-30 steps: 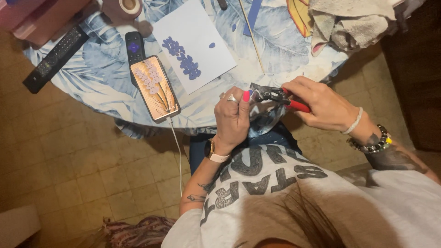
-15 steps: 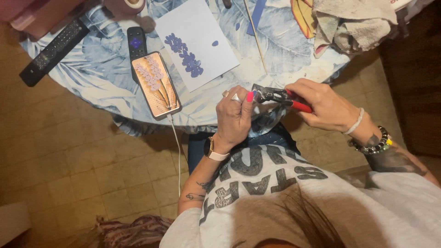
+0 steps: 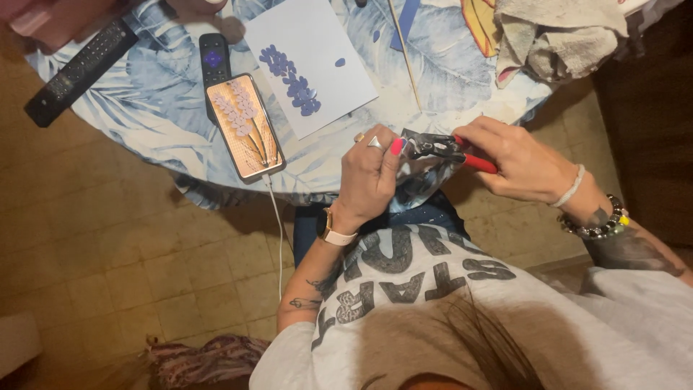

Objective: Painting blue flowers on paper and using pliers for craft work while referencing a smartphone.

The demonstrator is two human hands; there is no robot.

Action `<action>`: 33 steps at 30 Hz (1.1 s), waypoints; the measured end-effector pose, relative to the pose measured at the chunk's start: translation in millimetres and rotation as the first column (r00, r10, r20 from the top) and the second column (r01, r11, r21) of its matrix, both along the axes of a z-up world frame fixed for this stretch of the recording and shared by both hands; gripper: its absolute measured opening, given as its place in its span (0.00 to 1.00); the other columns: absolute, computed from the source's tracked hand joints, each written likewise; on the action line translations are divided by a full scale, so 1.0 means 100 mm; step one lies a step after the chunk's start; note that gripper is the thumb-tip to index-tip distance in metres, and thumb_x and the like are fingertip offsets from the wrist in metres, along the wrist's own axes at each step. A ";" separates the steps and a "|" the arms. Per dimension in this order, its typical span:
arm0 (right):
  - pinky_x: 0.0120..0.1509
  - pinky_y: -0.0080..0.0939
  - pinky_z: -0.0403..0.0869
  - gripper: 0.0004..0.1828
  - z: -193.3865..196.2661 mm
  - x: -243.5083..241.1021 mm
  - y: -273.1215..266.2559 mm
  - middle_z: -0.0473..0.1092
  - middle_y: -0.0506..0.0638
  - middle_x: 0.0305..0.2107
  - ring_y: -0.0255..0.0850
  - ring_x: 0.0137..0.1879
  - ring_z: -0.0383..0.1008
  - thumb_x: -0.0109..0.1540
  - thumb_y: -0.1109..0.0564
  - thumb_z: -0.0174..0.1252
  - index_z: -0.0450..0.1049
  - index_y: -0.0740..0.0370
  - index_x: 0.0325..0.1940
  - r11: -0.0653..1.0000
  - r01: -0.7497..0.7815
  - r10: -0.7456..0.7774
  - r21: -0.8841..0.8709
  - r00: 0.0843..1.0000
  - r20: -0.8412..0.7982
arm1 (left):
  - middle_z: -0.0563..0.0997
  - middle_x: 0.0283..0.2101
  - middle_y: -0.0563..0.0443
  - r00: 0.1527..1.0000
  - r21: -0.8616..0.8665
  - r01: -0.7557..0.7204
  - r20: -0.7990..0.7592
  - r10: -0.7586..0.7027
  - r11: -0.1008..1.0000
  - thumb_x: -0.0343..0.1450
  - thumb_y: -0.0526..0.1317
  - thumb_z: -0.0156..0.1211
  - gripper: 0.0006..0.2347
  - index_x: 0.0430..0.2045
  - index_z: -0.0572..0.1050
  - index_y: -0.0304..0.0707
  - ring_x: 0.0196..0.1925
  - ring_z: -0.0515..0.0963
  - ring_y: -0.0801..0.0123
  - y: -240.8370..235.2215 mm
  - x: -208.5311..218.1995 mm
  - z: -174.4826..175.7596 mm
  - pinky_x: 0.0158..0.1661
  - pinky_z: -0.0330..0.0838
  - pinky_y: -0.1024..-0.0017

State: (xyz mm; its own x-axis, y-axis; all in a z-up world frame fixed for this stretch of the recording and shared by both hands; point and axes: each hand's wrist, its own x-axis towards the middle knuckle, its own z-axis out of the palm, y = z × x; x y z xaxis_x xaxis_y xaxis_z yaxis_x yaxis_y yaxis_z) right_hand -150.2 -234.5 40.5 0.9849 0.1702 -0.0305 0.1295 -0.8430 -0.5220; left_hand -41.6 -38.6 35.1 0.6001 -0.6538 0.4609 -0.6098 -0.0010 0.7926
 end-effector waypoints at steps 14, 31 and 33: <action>0.41 0.41 0.66 0.25 0.03 0.01 0.05 0.61 0.55 0.34 0.46 0.36 0.64 0.44 0.63 0.47 0.59 0.66 0.47 0.999 0.031 -0.032 -0.010 0.999 -0.028 | 0.59 0.18 0.54 0.997 -0.039 -0.072 -0.016 0.072 0.997 0.70 0.39 0.32 0.13 0.12 0.56 0.37 0.20 0.58 0.69 -0.04 -0.04 -0.08 0.26 0.54 0.72; 0.32 0.39 0.63 0.15 -0.15 -0.12 0.01 0.63 0.51 0.23 0.44 0.26 0.61 0.42 0.65 0.44 0.61 0.63 0.33 0.993 0.115 -0.114 -0.013 0.993 0.042 | 0.58 0.18 0.55 0.997 -0.073 -0.010 -0.080 0.004 0.997 0.70 0.41 0.31 0.14 0.12 0.55 0.38 0.19 0.57 0.72 -0.06 -0.06 -0.06 0.21 0.51 0.74; 0.31 0.37 0.62 0.17 -0.13 -0.14 0.04 0.63 0.50 0.22 0.42 0.25 0.60 0.42 0.66 0.42 0.62 0.64 0.35 0.992 0.124 -0.124 0.008 0.990 0.066 | 0.56 0.17 0.54 1.000 -0.068 -0.011 -0.028 0.009 0.998 0.70 0.39 0.31 0.13 0.13 0.54 0.36 0.19 0.55 0.70 -0.06 -0.07 -0.03 0.21 0.49 0.73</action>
State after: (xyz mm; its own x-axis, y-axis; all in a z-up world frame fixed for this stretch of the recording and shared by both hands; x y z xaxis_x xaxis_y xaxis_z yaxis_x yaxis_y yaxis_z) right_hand -164.2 -230.9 28.0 0.9982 0.0468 0.0363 0.0589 -0.8528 -0.5189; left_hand -48.8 -44.7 31.8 0.6197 -0.6155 0.4870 -0.5875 0.0476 0.8078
